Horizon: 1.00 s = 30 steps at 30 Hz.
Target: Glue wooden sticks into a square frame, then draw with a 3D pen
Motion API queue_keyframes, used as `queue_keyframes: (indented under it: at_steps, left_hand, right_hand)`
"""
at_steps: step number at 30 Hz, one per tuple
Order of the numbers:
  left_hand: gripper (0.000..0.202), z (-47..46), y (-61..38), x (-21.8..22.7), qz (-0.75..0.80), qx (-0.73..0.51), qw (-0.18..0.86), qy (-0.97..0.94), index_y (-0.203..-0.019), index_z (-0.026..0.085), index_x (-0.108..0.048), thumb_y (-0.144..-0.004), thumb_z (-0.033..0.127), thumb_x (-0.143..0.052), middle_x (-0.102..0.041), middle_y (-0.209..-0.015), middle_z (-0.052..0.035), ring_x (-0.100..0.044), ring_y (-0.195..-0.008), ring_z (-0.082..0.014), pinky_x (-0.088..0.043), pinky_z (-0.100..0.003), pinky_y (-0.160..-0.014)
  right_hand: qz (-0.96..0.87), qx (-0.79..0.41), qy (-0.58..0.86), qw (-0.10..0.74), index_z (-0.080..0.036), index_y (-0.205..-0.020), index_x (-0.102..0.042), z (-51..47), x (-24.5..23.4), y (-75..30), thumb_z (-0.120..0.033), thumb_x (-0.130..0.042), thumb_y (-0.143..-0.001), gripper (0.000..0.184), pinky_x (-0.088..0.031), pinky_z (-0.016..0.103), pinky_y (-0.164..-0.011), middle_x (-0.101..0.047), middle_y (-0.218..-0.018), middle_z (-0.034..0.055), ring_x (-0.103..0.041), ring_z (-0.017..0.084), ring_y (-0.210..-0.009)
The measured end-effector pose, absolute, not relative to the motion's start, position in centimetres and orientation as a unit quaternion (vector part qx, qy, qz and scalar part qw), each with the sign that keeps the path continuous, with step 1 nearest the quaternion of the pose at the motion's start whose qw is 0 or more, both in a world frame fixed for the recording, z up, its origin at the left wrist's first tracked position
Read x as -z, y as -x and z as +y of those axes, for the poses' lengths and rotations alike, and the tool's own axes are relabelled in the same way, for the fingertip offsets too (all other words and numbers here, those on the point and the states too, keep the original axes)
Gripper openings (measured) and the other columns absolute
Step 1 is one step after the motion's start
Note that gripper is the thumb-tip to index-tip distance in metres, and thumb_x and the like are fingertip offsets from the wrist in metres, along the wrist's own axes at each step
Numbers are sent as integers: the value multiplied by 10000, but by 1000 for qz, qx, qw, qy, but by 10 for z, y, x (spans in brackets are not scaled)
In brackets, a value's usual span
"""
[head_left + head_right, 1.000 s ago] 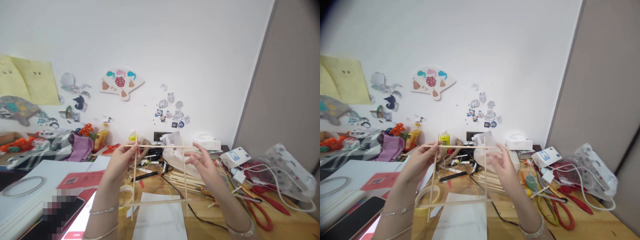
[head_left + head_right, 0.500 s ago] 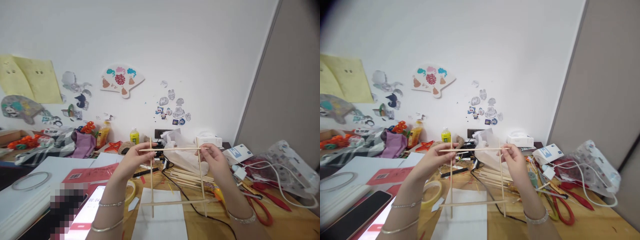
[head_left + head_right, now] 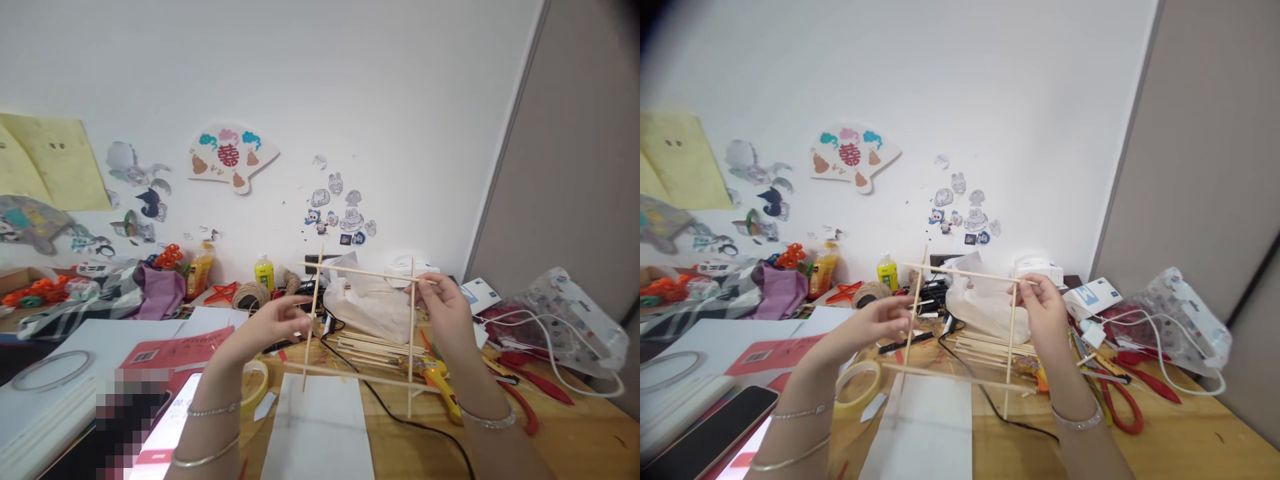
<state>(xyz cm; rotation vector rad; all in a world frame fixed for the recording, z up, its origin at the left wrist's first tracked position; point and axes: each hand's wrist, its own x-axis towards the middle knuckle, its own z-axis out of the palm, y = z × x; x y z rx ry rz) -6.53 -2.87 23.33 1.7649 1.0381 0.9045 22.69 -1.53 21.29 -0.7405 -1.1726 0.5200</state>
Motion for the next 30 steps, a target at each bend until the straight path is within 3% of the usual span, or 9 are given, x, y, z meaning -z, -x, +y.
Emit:
queue_keyframes:
  at_steps: [3,5,9,17,22,26,30]
  left_hand:
    - [312,-31,68,-235,472,-269,346,-765,-836,165,-708,-694,438,-655,-687,-737,-34,-598,-685,-183,-445,-266,-612]
    - [316,-33,69,-237,498,-247,315,-769,-720,161,-690,-709,470,-621,-646,-636,-17,-561,-612,-166,-400,-250,-555]
    - [331,-37,66,-238,479,-230,322,-784,-776,167,-662,-704,486,-614,-606,-630,-2,-542,-603,-162,-380,-244,-547]
    - [257,-27,43,-222,482,-229,239,-811,-605,200,-511,-727,420,-564,-475,-574,45,-430,-564,-140,-297,-237,-524]
    - [311,-24,44,-220,513,-222,201,-804,-553,211,-455,-703,452,-581,-404,-538,58,-370,-529,-132,-251,-237,-492]
    - [375,-22,48,-219,505,-200,226,-809,-572,219,-437,-763,536,-500,-363,-514,70,-371,-472,-126,-262,-234,-465]
    - [391,-21,49,-223,488,-243,260,-797,-593,215,-458,-802,545,-438,-415,-501,60,-404,-464,-130,-299,-233,-465]
  right_hand:
    - [-490,-214,337,775,-187,-846,-590,-14,-214,-233,-418,-657,-767,254,-479,259,-545,-657,-693,12,-576,130,-565]
    - [-474,-192,335,791,-184,-841,-590,-14,-215,-235,-414,-657,-767,251,-477,258,-554,-654,-690,7,-577,126,-563]
    - [-465,-158,337,803,-185,-843,-583,-16,-216,-234,-397,-651,-776,233,-476,258,-558,-652,-684,4,-583,128,-562]
    - [-483,-94,364,791,-186,-849,-574,-20,-215,-229,-388,-605,-810,209,-489,291,-583,-632,-693,7,-601,153,-591]
    - [-488,-112,354,790,-189,-861,-573,-22,-217,-226,-403,-600,-811,221,-491,297,-604,-650,-732,17,-611,156,-617]
    - [-493,-136,352,784,-189,-862,-579,-25,-218,-220,-399,-612,-804,220,-501,312,-646,-659,-741,24,-612,157,-635]
    - [-529,-199,324,758,-217,-1120,-496,-23,-215,-218,-394,-591,-829,354,-515,341,-712,-691,-882,50,-633,159,-682]
